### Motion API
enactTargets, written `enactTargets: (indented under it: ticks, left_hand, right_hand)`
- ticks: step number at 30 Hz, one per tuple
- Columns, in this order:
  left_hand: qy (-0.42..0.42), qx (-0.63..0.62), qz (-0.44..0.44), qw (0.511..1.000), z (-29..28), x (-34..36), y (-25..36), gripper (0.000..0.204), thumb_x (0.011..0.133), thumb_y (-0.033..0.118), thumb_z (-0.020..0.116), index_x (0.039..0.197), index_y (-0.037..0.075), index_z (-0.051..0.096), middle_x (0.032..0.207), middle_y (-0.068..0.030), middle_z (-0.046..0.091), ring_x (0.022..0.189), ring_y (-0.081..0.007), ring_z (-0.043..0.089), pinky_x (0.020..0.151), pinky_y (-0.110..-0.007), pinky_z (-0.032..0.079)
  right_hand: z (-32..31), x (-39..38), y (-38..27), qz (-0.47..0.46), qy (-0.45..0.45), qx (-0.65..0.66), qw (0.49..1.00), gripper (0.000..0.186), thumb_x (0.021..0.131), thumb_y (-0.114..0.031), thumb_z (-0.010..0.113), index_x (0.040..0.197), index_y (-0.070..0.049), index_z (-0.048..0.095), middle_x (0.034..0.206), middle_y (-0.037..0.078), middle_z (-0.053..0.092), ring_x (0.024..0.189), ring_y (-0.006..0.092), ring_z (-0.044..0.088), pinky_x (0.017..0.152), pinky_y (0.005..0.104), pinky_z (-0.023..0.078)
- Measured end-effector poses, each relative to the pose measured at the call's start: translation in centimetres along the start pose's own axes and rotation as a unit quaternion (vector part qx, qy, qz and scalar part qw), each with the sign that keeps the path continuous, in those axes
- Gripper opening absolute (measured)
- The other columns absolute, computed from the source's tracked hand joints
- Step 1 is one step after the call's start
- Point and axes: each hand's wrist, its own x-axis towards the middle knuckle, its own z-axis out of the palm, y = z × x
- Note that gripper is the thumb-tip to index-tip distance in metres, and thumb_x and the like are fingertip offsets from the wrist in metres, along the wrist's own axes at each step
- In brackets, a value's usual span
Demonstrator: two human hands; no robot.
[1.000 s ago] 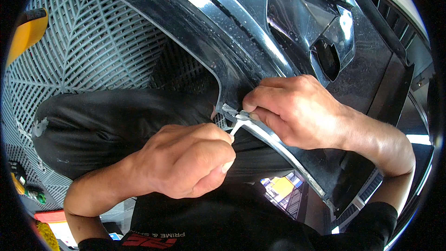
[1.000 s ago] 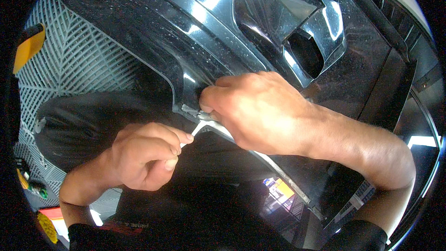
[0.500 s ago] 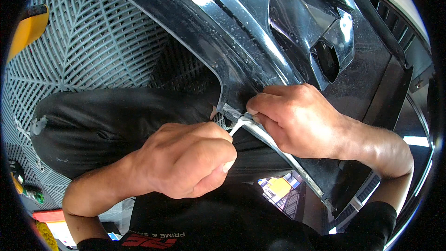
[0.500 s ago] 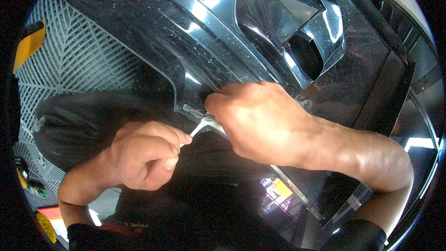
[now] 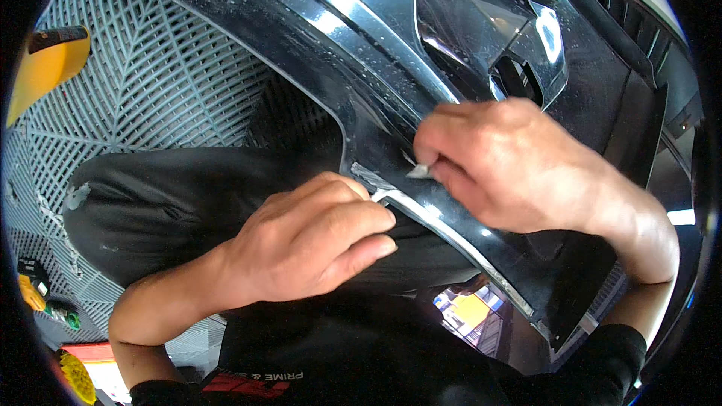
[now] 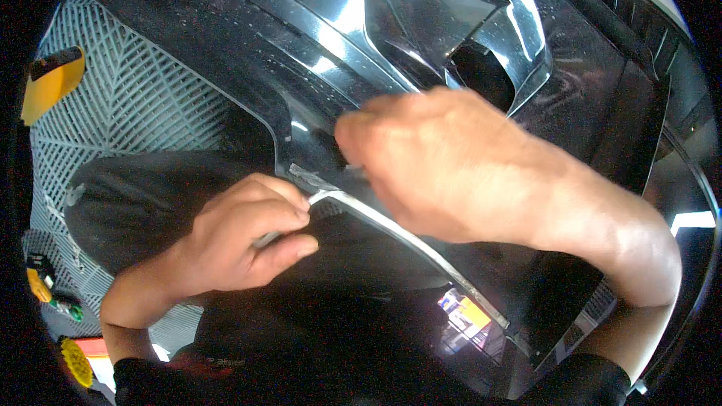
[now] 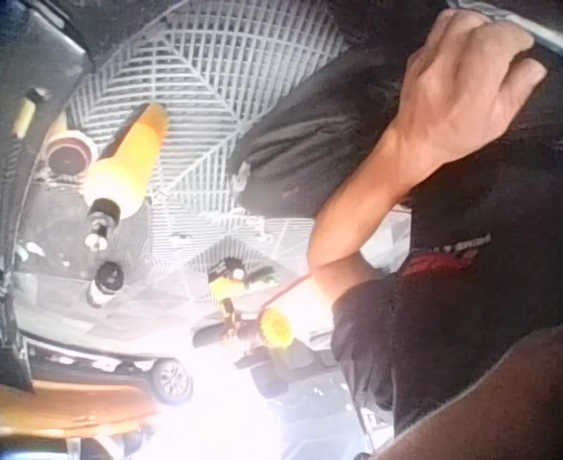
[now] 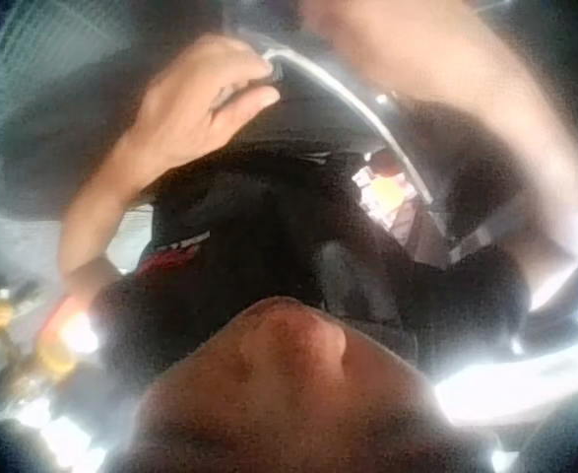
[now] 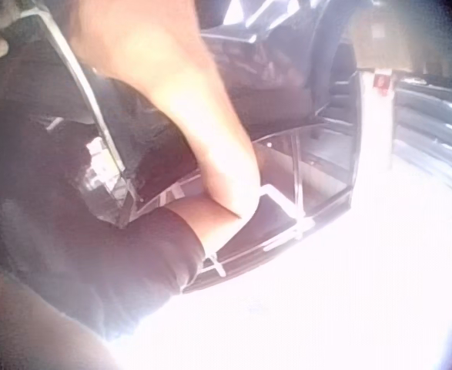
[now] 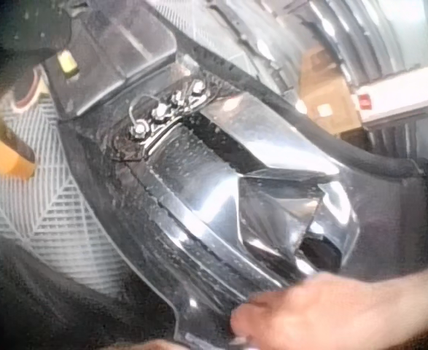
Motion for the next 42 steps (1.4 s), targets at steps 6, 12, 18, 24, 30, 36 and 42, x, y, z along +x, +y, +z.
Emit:
enactTargets:
  ticks: [6, 12, 18, 24, 30, 36, 42]
  left_hand:
    - [-0.041, 0.186, -0.028, 0.981, 0.1, 1.7, 1.8, 0.039, 0.081, 0.0, 0.086, 0.116, 0.0, 0.069, 0.104, -0.0136, 0.067, 0.088, -0.0306, 0.069, 0.076, -0.037, 0.059]
    - [-0.128, 0.353, -0.027, 0.926, 1.2, 2.5, 3.4, 0.04, 0.083, 0.004, 0.074, 0.12, -0.007, 0.068, 0.106, -0.0142, 0.059, 0.1, -0.0307, 0.061, 0.086, -0.041, 0.056]
    - [-0.1, 0.406, -0.005, 0.908, 1.8, 1.2, 2.6, 0.017, 0.088, 0.004, 0.076, 0.105, 0.003, 0.073, 0.1, -0.0111, 0.063, 0.092, -0.0318, 0.062, 0.079, -0.04, 0.055]
    - [0.001, 0.409, -0.057, 0.911, 3.8, 0.4, 4.1, 0.013, 0.09, 0.007, 0.075, 0.102, 0.004, 0.07, 0.11, -0.0126, 0.062, 0.103, -0.0341, 0.06, 0.087, -0.044, 0.054]
    - [0.09, 0.378, -0.061, 0.919, 5.9, -1.7, 2.5, 0.016, 0.091, 0.003, 0.074, 0.104, 0.002, 0.065, 0.116, -0.0143, 0.063, 0.109, -0.0358, 0.062, 0.093, -0.045, 0.054]
    - [0.113, 0.363, -0.066, 0.923, 6.1, -2.5, 2.0, 0.015, 0.093, 0.002, 0.072, 0.106, 0.001, 0.065, 0.12, -0.0157, 0.063, 0.112, -0.0359, 0.063, 0.094, -0.043, 0.055]
    - [0.13, 0.315, -0.081, 0.937, 6.3, -3.4, 1.7, 0.015, 0.095, 0.002, 0.068, 0.109, 0.0, 0.064, 0.129, -0.0193, 0.062, 0.12, -0.0376, 0.062, 0.098, -0.043, 0.054]
  right_hand:
    - [-3.2, -3.8, -0.5, -0.025, 0.159, -0.107, 0.981, 0.015, 0.083, 0.005, 0.067, 0.095, -0.001, 0.06, 0.087, 0.016, 0.065, 0.074, 0.0357, 0.068, 0.066, 0.0424, 0.054]
    - [-4.1, -9.8, -0.7, 0.023, 0.296, -0.076, 0.952, 0.016, 0.095, 0.007, 0.064, 0.11, 0.002, 0.064, 0.097, 0.008, 0.064, 0.078, 0.0128, 0.063, 0.071, 0.0275, 0.052]
    - [-3.9, -11.4, 1.0, -0.013, 0.366, -0.116, 0.923, 0.018, 0.098, 0.0, 0.068, 0.116, -0.002, 0.071, 0.093, 0.003, 0.062, 0.074, 0.0098, 0.053, 0.068, 0.0265, 0.047]
    - [-4.8, -10.7, 0.8, -0.047, 0.371, -0.166, 0.912, 0.013, 0.097, 0.002, 0.066, 0.11, 0.0, 0.068, 0.097, 0.009, 0.066, 0.078, 0.0186, 0.063, 0.069, 0.0319, 0.051]
    - [-3.5, -9.2, 2.3, -0.092, 0.364, -0.207, 0.903, 0.017, 0.098, 0.002, 0.061, 0.113, 0.003, 0.068, 0.099, 0.017, 0.066, 0.094, 0.0335, 0.069, 0.084, 0.0411, 0.055]
    - [-1.8, -9.2, -0.9, -0.105, 0.31, -0.171, 0.929, 0.014, 0.09, 0.005, 0.063, 0.103, 0.003, 0.066, 0.095, 0.018, 0.065, 0.092, 0.0381, 0.068, 0.082, 0.0444, 0.055]
    - [-3.1, -11.0, -4.8, -0.152, 0.418, -0.164, 0.88, 0.012, 0.089, 0.004, 0.065, 0.101, 0.001, 0.065, 0.093, 0.015, 0.065, 0.084, 0.034, 0.066, 0.074, 0.039, 0.053]
